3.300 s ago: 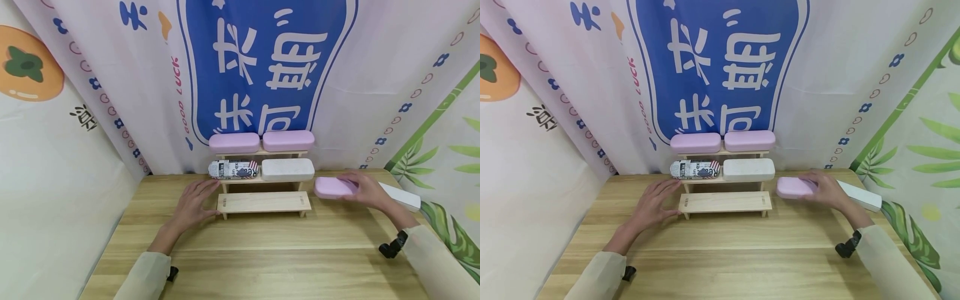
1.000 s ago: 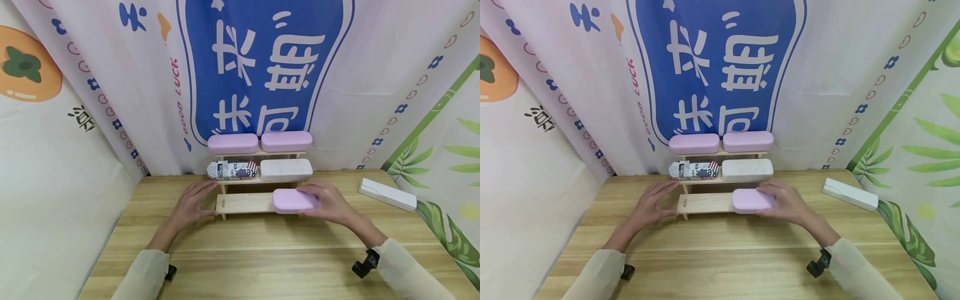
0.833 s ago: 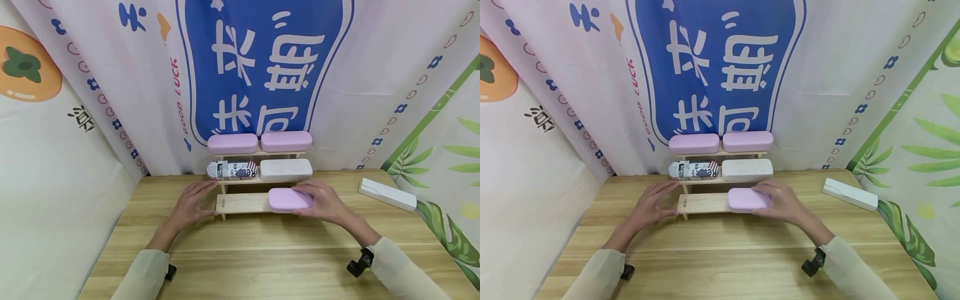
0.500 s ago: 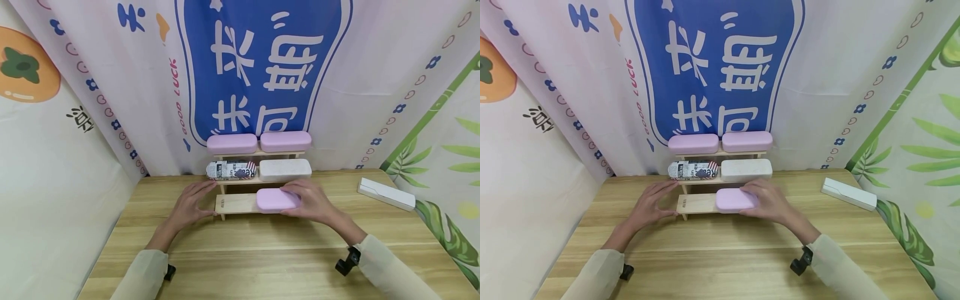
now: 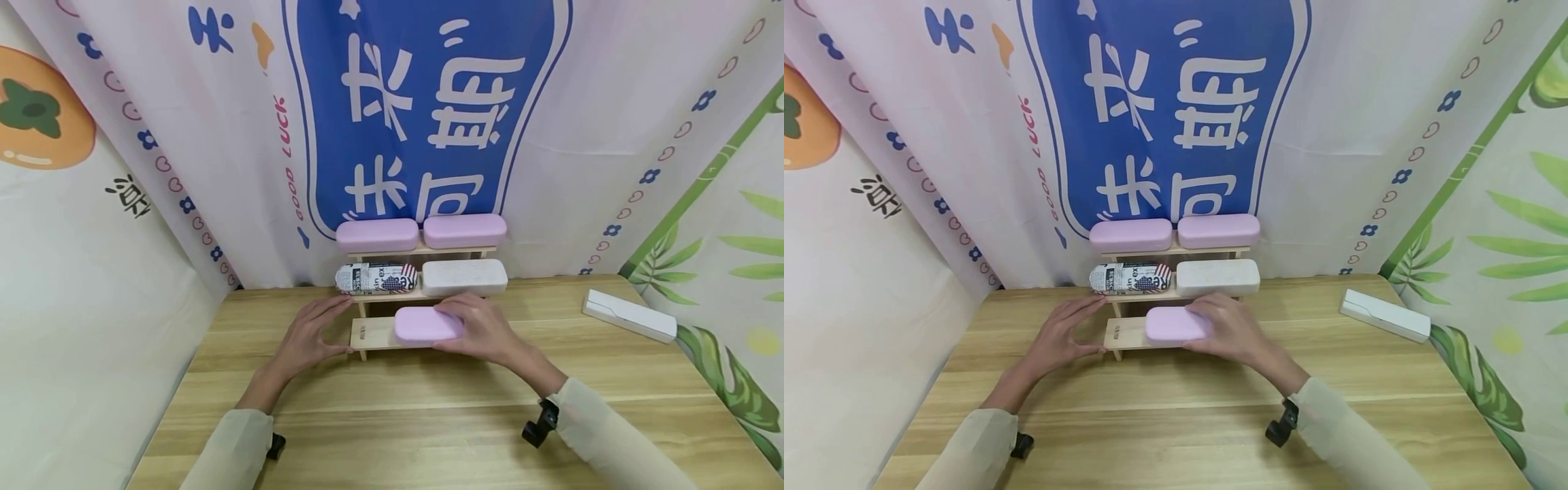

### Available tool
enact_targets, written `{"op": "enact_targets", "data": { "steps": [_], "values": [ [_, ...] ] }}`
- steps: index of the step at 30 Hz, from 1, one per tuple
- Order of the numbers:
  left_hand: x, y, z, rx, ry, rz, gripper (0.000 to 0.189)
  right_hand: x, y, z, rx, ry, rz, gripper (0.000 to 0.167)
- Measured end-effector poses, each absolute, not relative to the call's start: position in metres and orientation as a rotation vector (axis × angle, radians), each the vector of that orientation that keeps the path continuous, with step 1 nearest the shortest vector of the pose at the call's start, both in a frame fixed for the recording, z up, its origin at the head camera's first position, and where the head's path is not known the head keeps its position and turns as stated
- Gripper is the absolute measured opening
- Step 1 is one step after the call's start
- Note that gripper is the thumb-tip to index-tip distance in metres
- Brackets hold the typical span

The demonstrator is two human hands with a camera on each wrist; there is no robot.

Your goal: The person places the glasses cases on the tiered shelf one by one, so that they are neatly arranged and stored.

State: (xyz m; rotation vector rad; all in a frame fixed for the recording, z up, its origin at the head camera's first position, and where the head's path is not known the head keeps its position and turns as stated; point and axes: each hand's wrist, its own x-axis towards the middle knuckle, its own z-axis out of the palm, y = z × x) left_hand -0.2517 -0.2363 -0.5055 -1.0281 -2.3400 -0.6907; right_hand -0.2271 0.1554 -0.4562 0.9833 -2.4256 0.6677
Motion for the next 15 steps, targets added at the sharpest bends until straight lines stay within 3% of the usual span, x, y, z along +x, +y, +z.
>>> {"op": "enact_targets", "data": {
  "steps": [15],
  "values": [
    [-0.246,-0.232,-0.503,-1.004,-2.39,-0.741,0.108,-0.233,0.117,-0.468,0.987,-2.407,0.679,0.065]
  ]
}}
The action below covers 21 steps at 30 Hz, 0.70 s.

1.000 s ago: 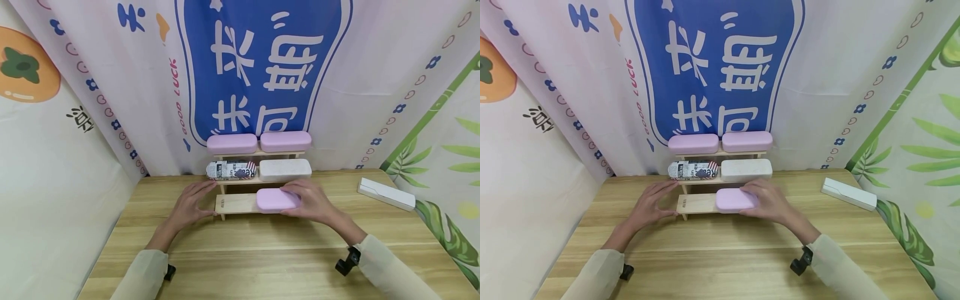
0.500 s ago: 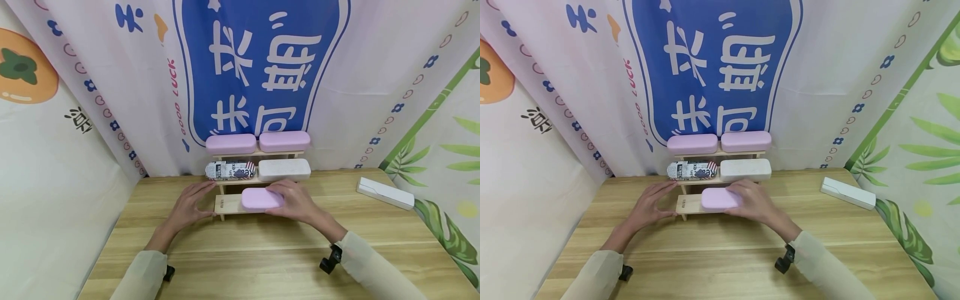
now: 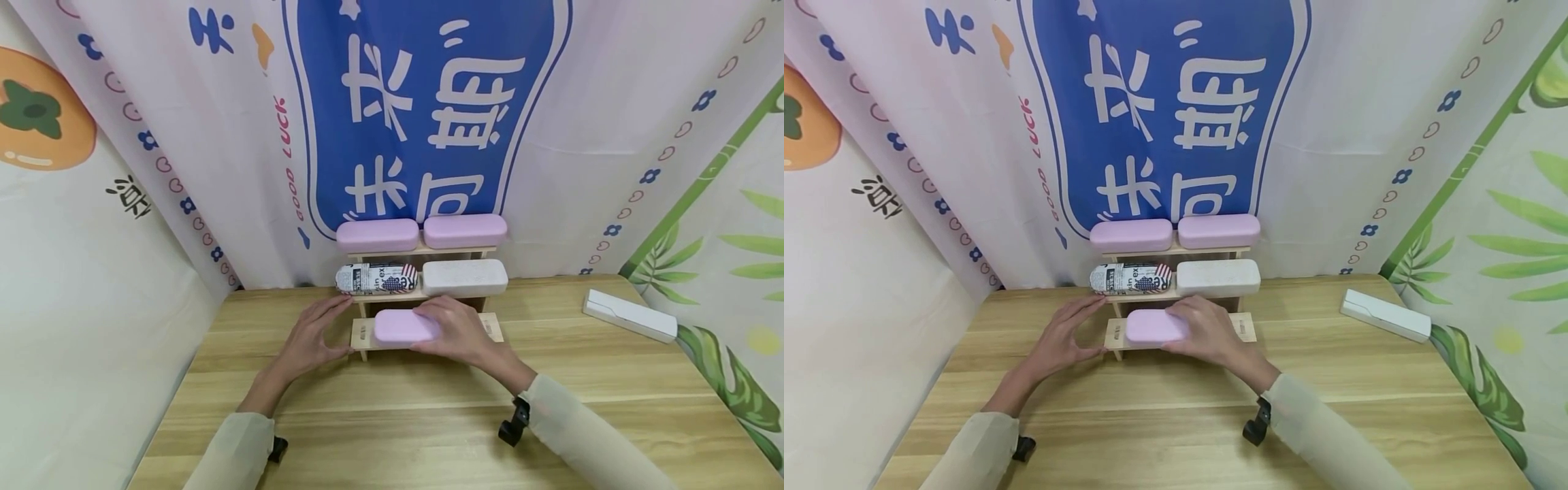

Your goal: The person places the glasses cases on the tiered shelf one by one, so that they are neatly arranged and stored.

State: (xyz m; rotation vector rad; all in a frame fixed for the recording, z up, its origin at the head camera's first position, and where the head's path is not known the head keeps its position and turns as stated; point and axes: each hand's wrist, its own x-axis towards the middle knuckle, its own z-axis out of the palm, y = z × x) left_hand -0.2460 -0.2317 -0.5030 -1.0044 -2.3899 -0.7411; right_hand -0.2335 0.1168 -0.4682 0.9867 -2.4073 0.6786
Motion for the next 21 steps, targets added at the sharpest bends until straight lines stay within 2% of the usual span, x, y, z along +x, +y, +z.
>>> {"op": "enact_targets", "data": {
  "steps": [21],
  "values": [
    [-0.244,-0.231,-0.506,-0.964,-2.435,-0.807,0.112,-0.236,0.065,-0.472,0.926,-2.437,0.575,0.064]
  ]
}}
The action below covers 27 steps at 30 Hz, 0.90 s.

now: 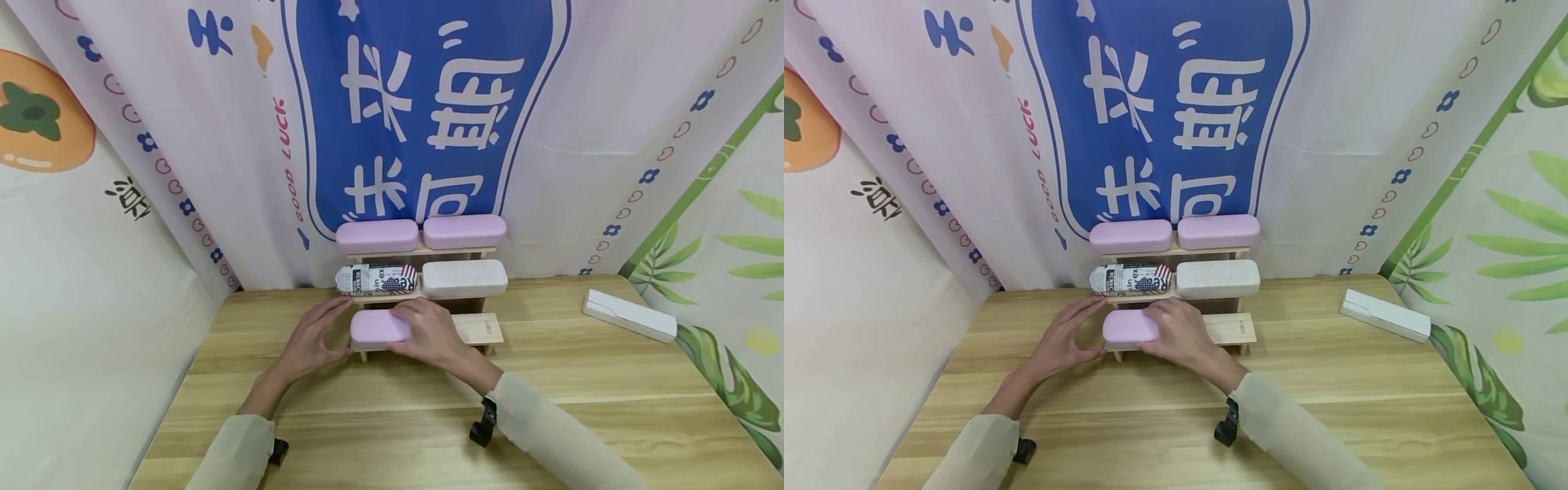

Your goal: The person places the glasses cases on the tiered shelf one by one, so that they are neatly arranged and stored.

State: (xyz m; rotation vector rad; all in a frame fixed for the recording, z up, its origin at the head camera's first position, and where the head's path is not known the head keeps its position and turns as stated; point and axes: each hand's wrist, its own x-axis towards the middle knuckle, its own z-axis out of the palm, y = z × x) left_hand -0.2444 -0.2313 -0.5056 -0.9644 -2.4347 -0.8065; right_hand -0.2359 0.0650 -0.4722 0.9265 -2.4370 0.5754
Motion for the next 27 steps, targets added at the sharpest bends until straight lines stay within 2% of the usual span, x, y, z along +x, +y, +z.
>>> {"op": "enact_targets", "data": {
  "steps": [27],
  "values": [
    [-0.246,-0.232,-0.503,-0.966,-2.458,-0.777,0.109,-0.241,0.045,-0.477,0.941,-2.462,0.512,0.06]
  ]
}}
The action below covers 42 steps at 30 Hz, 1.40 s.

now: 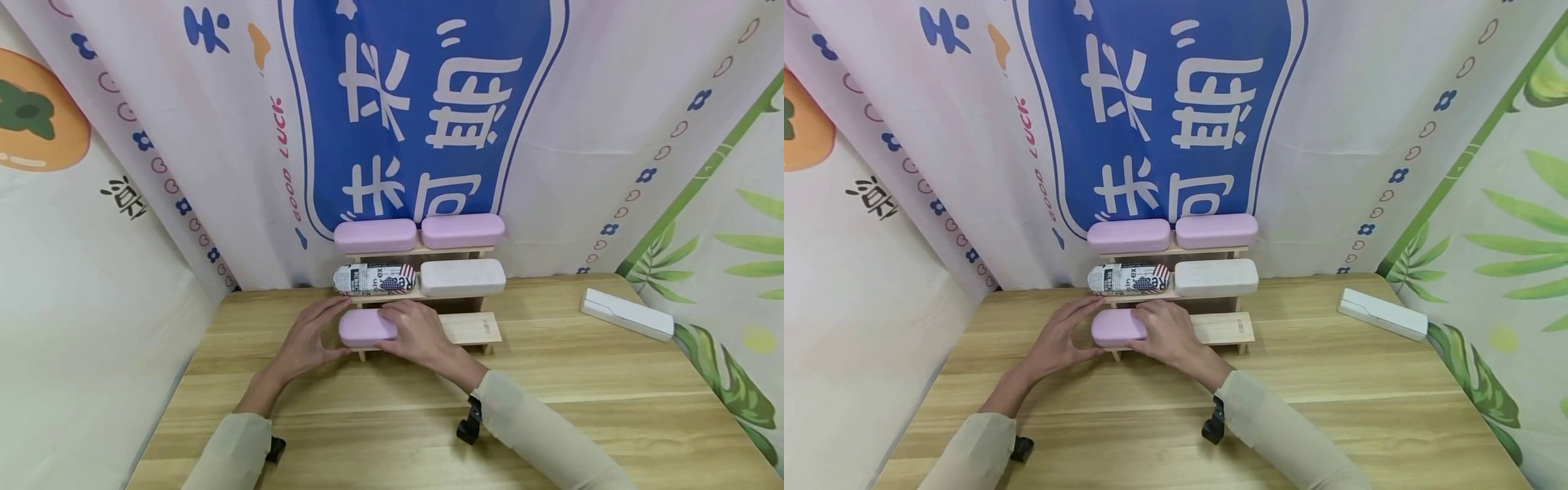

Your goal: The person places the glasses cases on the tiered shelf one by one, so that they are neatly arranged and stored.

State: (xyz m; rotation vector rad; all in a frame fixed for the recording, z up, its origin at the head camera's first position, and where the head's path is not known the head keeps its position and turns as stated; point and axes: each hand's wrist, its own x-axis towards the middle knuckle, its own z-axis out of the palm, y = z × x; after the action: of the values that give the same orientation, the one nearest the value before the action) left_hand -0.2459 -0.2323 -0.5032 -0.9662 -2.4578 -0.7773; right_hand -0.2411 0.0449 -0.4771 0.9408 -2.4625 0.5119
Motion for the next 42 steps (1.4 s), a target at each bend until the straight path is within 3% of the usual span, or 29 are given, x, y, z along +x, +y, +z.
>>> {"op": "enact_targets", "data": {
  "steps": [25,42],
  "values": [
    [-0.248,-0.233,-0.504,-0.968,-2.477,-0.784,0.108,-0.24,0.045,-0.477,0.933,-2.423,0.467,0.062],
    [-0.247,-0.231,-0.505,-0.972,-2.453,-0.794,0.109,-0.228,0.07,-0.467,0.959,-2.387,0.541,0.059]
  ]
}}
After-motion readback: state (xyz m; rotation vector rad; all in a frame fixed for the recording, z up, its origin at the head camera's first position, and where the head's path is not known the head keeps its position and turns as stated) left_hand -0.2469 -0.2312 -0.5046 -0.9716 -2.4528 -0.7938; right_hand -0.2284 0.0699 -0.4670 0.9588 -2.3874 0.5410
